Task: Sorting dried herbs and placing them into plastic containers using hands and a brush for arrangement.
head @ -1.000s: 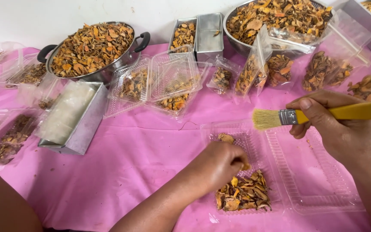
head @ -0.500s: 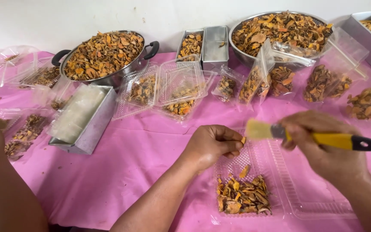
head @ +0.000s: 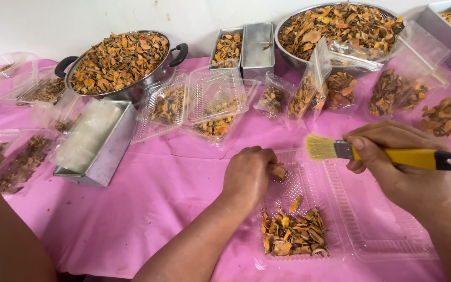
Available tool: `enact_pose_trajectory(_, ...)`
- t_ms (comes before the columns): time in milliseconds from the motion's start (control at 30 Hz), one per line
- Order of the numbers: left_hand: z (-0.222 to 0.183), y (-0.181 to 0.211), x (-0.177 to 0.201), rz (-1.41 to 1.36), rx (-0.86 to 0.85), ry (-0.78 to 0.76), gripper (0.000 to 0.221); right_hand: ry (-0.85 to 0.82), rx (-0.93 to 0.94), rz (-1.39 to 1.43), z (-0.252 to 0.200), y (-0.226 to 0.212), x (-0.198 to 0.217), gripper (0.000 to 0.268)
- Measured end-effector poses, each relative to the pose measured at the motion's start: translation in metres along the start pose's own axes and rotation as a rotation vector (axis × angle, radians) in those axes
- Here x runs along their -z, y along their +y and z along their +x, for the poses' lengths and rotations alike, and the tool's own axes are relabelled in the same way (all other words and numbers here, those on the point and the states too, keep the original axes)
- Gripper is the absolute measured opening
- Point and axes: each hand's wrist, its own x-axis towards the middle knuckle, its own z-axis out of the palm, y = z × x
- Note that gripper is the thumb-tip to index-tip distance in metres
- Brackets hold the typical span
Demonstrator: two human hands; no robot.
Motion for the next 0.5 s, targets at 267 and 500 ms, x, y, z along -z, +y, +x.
enact_pose_trajectory(267,-0.023,0.032,0.015,0.23,-0.251,-0.077,0.021,-0.005,-0.017,-0.006,-0.003,-0.004,0.0,0.014)
enact_pose_trajectory(500,-0.036,0.017,-0.027,0.261,-0.304,-0.375,0.014,-0.023,-0.057,-0.082,-0.003,-0.007,-0.001,0.015)
